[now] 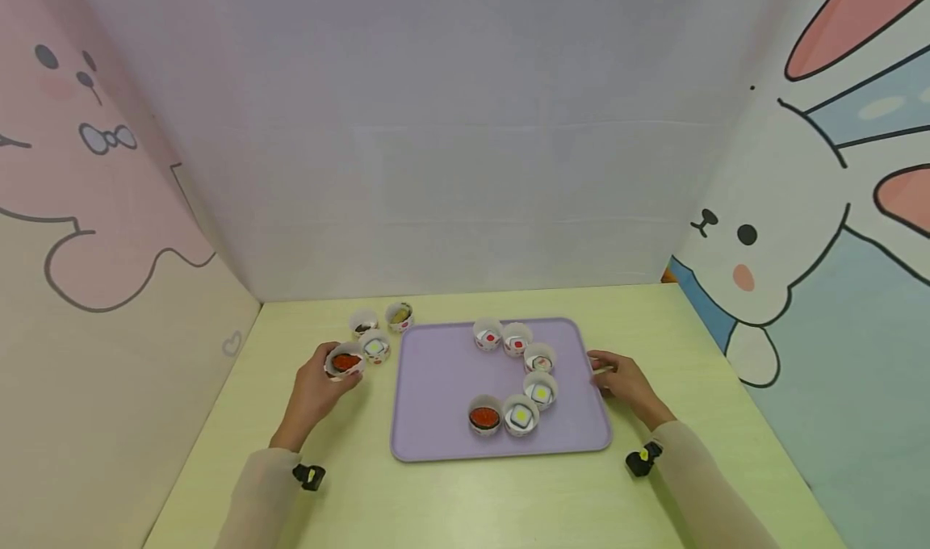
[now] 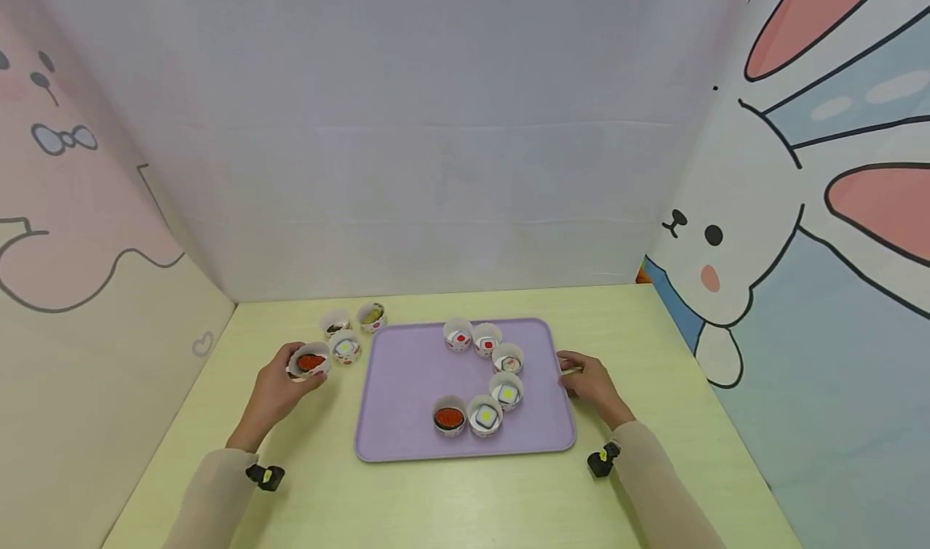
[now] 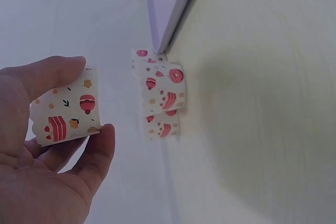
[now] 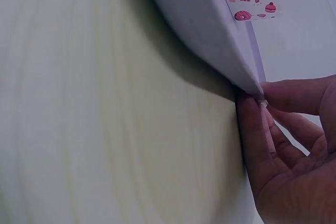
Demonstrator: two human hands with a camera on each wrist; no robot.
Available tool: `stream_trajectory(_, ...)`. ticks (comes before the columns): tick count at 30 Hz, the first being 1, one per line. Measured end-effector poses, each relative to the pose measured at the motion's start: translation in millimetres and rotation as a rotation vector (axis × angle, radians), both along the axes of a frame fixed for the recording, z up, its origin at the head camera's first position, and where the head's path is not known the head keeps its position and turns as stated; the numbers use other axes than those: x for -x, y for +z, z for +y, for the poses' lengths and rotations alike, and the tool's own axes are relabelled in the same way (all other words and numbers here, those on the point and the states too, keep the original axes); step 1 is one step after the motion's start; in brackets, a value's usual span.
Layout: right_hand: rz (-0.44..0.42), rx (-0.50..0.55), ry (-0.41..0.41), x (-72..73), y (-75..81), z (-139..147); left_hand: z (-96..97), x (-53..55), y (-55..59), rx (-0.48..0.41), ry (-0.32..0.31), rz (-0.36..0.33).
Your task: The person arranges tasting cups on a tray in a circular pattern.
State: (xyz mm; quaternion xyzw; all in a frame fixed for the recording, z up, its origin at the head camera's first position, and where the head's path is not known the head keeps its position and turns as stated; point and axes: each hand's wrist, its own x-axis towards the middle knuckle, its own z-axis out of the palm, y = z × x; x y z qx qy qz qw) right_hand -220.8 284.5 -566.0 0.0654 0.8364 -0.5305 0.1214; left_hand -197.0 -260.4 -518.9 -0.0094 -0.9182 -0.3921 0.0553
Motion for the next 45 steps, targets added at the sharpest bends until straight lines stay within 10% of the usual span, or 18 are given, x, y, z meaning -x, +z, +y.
stream_trajectory(13,0.003,-0.005,-0.003,-1.5,1.2,-1.2,42.4,3.0,16.7,0.02,-0.121,0.05)
stream_trajectory(45,0.002,-0.014,-0.001,-0.6,-0.3,-0.2,119.2,1.7,-18.0,-0.007,-0.263,-0.022)
